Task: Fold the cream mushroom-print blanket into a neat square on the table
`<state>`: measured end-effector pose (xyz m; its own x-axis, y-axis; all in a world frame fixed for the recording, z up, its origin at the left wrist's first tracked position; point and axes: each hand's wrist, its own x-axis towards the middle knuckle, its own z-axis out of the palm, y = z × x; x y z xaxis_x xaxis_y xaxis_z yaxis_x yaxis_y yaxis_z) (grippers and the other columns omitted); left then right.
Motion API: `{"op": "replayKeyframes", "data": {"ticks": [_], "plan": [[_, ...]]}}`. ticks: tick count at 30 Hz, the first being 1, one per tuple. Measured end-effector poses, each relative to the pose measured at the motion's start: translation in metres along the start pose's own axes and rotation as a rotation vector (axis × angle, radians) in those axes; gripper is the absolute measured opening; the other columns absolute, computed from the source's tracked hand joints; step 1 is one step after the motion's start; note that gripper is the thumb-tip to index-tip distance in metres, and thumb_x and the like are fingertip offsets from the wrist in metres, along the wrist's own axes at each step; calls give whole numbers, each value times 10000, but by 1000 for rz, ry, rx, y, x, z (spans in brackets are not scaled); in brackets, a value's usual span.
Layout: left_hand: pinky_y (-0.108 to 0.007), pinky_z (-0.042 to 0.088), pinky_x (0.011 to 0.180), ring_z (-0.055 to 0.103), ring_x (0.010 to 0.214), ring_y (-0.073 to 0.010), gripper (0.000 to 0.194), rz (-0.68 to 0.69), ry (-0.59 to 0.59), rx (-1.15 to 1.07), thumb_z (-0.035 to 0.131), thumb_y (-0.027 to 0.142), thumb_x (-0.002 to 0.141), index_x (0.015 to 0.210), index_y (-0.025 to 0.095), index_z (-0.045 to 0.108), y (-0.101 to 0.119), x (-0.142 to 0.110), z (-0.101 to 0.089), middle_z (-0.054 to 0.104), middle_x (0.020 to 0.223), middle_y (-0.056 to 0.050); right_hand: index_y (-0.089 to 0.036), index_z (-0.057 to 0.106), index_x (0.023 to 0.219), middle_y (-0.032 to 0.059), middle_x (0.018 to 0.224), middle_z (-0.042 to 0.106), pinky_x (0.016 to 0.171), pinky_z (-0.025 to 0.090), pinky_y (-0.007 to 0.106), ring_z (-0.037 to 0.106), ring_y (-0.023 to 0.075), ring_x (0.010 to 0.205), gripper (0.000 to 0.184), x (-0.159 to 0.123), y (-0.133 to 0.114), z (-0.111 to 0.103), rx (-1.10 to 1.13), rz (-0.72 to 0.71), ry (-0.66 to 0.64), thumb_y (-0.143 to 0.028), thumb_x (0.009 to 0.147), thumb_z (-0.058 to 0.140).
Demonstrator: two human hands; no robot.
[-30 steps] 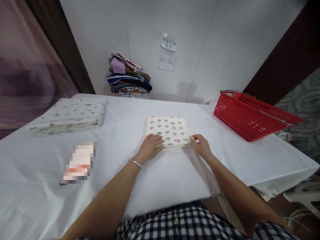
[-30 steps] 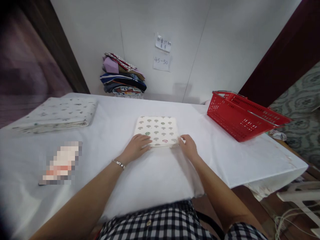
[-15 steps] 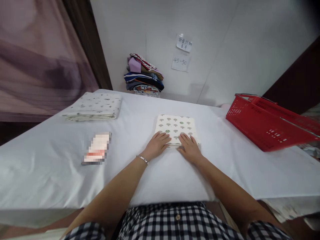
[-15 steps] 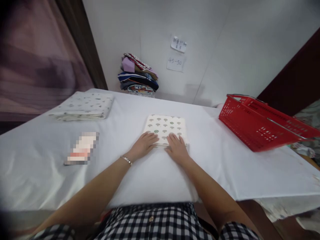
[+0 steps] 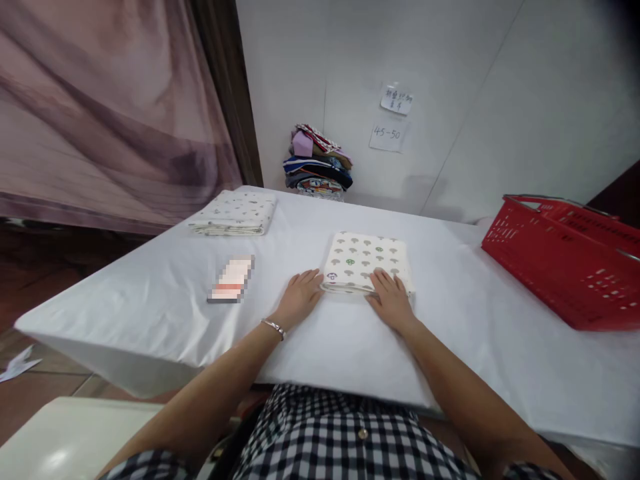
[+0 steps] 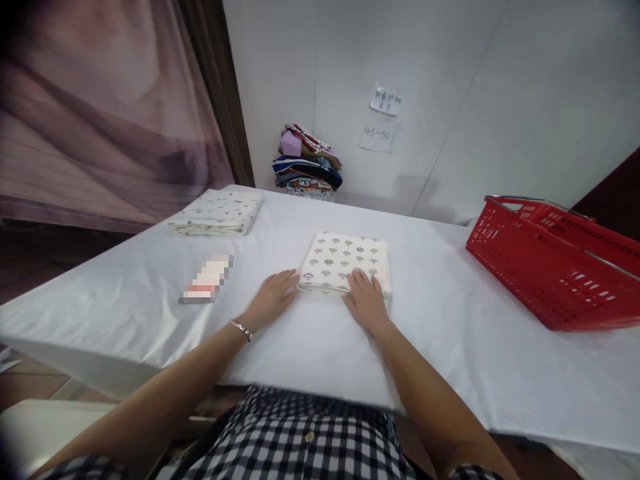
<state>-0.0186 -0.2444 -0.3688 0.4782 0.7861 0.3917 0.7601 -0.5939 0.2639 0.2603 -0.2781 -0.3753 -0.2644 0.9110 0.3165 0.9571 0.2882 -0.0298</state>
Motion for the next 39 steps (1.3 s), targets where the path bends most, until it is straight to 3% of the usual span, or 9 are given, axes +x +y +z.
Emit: {"op": "replayKeyframes", "data": {"ticks": [4, 9, 17, 20, 24, 28, 31, 36, 39], "plan": [[-442, 374, 1000, 435, 1228, -232, 374, 55, 60, -19, 457, 284, 869, 1234, 217, 502, 15, 12, 2, 504, 1315, -95, -179, 339, 1385, 97, 1443, 337, 1077, 146, 465, 252, 240, 1340, 536, 0, 0, 1, 5, 0, 17, -382, 890, 372], [-429, 406, 971, 432, 1229, -242, 340, 74, 37, 27, 472, 239, 860, 1191, 197, 534, 32, 34, 11, 500, 1319, -96, -178, 351, 1379, 95, 1439, 345, 1072, 150, 464, 259, 244, 1336, 521, -1, -1, 0, 10, -1, 33, -357, 890, 368], [-395, 451, 934, 424, 1250, -213, 317, 26, -7, 26, 432, 237, 884, 1181, 227, 542, 22, 32, 18, 516, 1318, -51, -178, 359, 1377, 77, 1439, 349, 1079, 160, 450, 258, 232, 1338, 509, -4, -1, 0, 9, -4, 40, -336, 892, 361], [-388, 435, 951, 452, 1224, -213, 266, 21, -10, -16, 479, 309, 867, 1085, 219, 604, 24, 35, 12, 541, 1291, -54, -187, 368, 1371, 73, 1435, 356, 1079, 159, 451, 267, 230, 1333, 504, -4, -1, 3, 11, -4, 56, -337, 890, 371], [-383, 411, 959, 520, 1135, -210, 325, -92, 21, -39, 475, 483, 844, 911, 226, 662, 44, 53, 1, 621, 1173, -44, -174, 373, 1365, 81, 1431, 363, 1078, 161, 453, 273, 227, 1330, 499, -5, 0, 6, 1, -15, 96, -325, 889, 384], [-454, 287, 1053, 377, 1271, -235, 366, -100, 89, 19, 412, 453, 881, 1107, 231, 595, 63, 75, 5, 537, 1289, -57, -165, 371, 1364, 88, 1435, 355, 1077, 164, 456, 268, 226, 1334, 501, -4, 0, 6, -14, -17, 103, -312, 886, 392], [-506, 206, 1083, 271, 1334, -248, 391, -122, 28, 47, 432, 432, 870, 1194, 237, 532, 60, 84, 19, 417, 1399, -63, -168, 375, 1363, 89, 1439, 346, 1079, 163, 453, 265, 227, 1336, 499, -5, -2, 5, -10, -5, 66, -309, 885, 388], [-513, 266, 1050, 234, 1349, -228, 413, -179, -25, 32, 372, 449, 885, 1246, 273, 468, 44, 79, 37, 335, 1451, -28, -189, 402, 1349, 72, 1451, 326, 1093, 142, 458, 240, 226, 1349, 500, -2, -6, -6, 97, 97, -69, -326, 868, 406], [-497, 266, 1056, 220, 1355, -224, 419, -184, -11, 24, 352, 448, 892, 1258, 274, 459, 43, 75, 39, 323, 1458, -26, -217, 451, 1311, 67, 1414, 392, 1060, 241, 452, 332, 233, 1307, 486, 15, -6, -22, 249, 203, -182, -417, 873, 382]]}}
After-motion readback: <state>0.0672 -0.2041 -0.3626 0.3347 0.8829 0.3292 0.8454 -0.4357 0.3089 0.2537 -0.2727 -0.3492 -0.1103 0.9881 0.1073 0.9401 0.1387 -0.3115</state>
